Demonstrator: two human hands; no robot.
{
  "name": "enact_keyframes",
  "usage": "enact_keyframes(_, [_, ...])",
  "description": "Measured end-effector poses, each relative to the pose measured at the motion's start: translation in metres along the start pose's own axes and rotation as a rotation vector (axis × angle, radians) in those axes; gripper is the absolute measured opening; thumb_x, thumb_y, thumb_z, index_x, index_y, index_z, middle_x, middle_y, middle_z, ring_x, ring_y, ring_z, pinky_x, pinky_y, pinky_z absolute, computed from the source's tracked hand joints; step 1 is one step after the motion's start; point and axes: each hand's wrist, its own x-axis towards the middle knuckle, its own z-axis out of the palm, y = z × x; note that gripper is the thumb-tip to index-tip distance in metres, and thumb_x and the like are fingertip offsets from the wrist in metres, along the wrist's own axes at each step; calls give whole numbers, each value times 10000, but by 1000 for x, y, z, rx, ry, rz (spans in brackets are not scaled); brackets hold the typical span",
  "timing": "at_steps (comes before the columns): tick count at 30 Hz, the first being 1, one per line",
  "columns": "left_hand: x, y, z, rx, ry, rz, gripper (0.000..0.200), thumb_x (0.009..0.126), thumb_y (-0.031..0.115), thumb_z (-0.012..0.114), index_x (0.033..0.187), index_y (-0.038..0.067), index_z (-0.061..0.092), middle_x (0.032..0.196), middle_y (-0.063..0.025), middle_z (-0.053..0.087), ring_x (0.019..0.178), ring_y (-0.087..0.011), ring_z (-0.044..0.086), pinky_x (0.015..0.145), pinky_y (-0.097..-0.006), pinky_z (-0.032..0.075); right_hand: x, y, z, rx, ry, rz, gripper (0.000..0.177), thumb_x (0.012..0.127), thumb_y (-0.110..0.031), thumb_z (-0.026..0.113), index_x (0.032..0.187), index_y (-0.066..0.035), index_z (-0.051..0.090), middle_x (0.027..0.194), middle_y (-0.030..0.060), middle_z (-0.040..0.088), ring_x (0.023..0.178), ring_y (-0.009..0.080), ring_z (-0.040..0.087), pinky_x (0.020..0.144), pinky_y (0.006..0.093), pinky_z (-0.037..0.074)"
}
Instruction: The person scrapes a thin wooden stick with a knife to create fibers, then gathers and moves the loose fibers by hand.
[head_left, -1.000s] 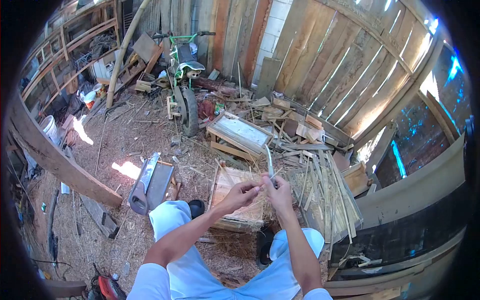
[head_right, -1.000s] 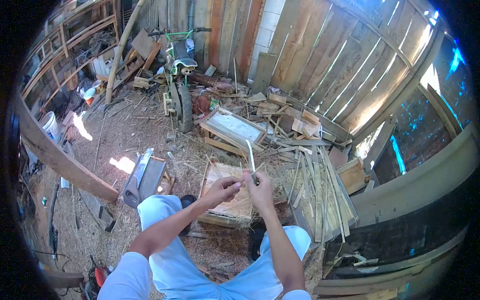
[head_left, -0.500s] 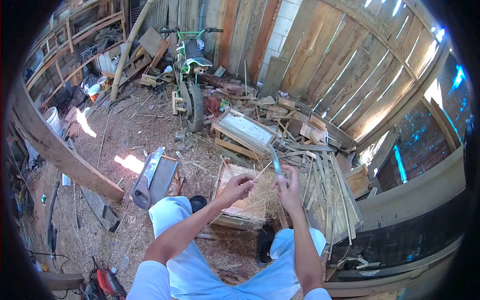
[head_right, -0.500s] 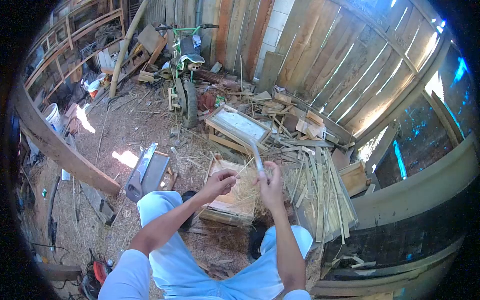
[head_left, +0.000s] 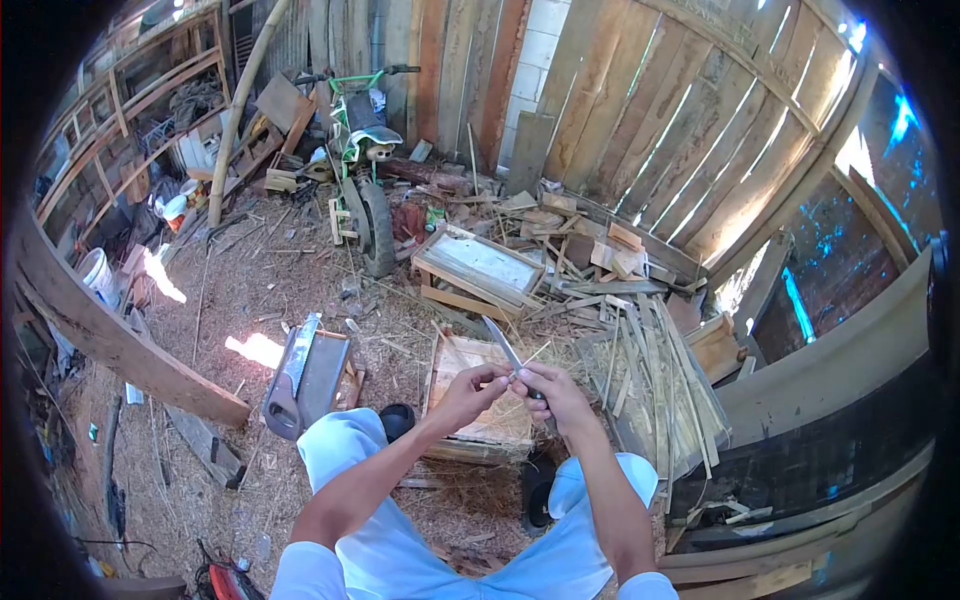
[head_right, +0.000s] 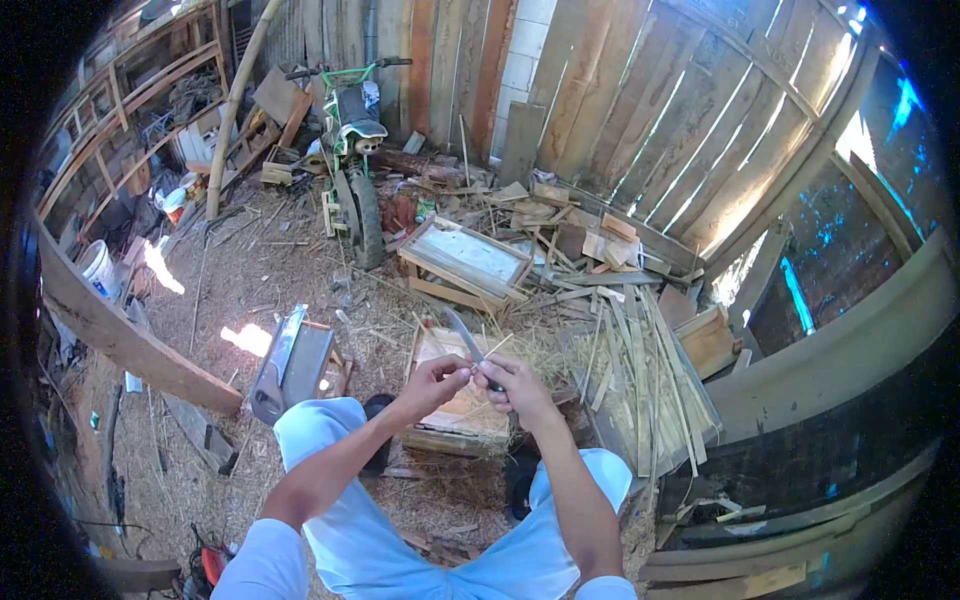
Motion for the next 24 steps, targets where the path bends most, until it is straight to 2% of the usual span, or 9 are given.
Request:
enact_keyframes(5, [-3, 2, -2, 42, -29, 57, 253, 917, 275, 566, 1006, 45, 619, 691, 74, 450, 587, -8, 329, 494, -184, 253, 0, -3, -16, 45, 100, -15, 162, 896, -226, 559, 944, -71, 562, 730, -31, 498, 475, 6, 340, 365, 151, 237])
enact_keyframes(9, [-14, -14, -12, 113, -46, 94, 239, 917, 267, 566, 995, 48, 622, 687, 66, 446, 555, -12, 324, 473, -183, 251, -5, -28, -90, 322, 294, -301, 230, 903, -208, 526, 1085, -68, 533, 704, -23, 483, 450, 13, 338, 350, 167, 241])
enact_keyframes(11, [-23, 0, -18, -50, -21, -181, 228, 916, 254, 568, 998, 47, 620, 678, 60, 439, 523, -15, 324, 445, -180, 247, -20, -35, -92, 312, 286, -350, 255, 913, -208, 510, 1127, -69, 517, 701, -24, 477, 443, 15, 332, 350, 167, 243])
enact_keyframes(12, [-21, -1, -22, -44, -17, -182, 228, 916, 254, 568, 998, 47, 620, 678, 60, 439, 523, -15, 324, 445, -180, 247, -28, -38, -88, 293, 280, -394, 281, 923, -208, 493, 1168, -70, 502, 698, -26, 471, 437, 16, 327, 350, 167, 244])
enact_keyframes(14, [-13, -5, -23, -109, -3, -132, 222, 920, 238, 562, 1006, 41, 617, 672, 54, 436, 508, -13, 325, 423, -175, 239, -32, -33, -69, 250, 282, -342, 279, 939, -203, 475, 1188, -77, 493, 682, -20, 471, 435, 22, 338, 357, 161, 259])
enact_keyframes(18, [-5, -5, -13, -151, -19, -154, 228, 932, 237, 543, 1012, 34, 609, 665, 49, 437, 511, -13, 319, 427, -168, 235, -21, -11, -10, -164, 142, -129, 278, 952, -231, 482, 1183, -77, 492, 663, -2, 493, 454, 29, 352, 374, 161, 261])
enact_keyframes(22, [-4, -6, -1, -83, 14, -86, 233, 932, 252, 544, 1014, 42, 606, 660, 50, 440, 512, -10, 326, 420, -171, 235, -3, 13, 4, -161, -9, -125, 258, 951, -235, 487, 1147, -70, 522, 670, -4, 499, 457, 24, 342, 374, 164, 253])
enact_keyframes(23, [-3, -7, -2, -66, 17, -87, 220, 928, 194, 542, 1042, 19, 613, 725, 25, 537, 640, -43, 432, 543, -198, 346, -1, 12, 2, -121, -12, -71, 246, 950, -235, 490, 1120, -65, 539, 667, -11, 495, 458, 22, 343, 372, 165, 256])
enact_keyframes(24, [-4, -6, -1, -65, 15, -89, 220, 928, 194, 542, 1042, 19, 613, 725, 25, 537, 640, -43, 432, 543, -198, 346, 0, 11, 1, -81, -15, -16, 236, 948, -235, 492, 1094, -60, 555, 664, -17, 492, 459, 19, 343, 370, 167, 258])
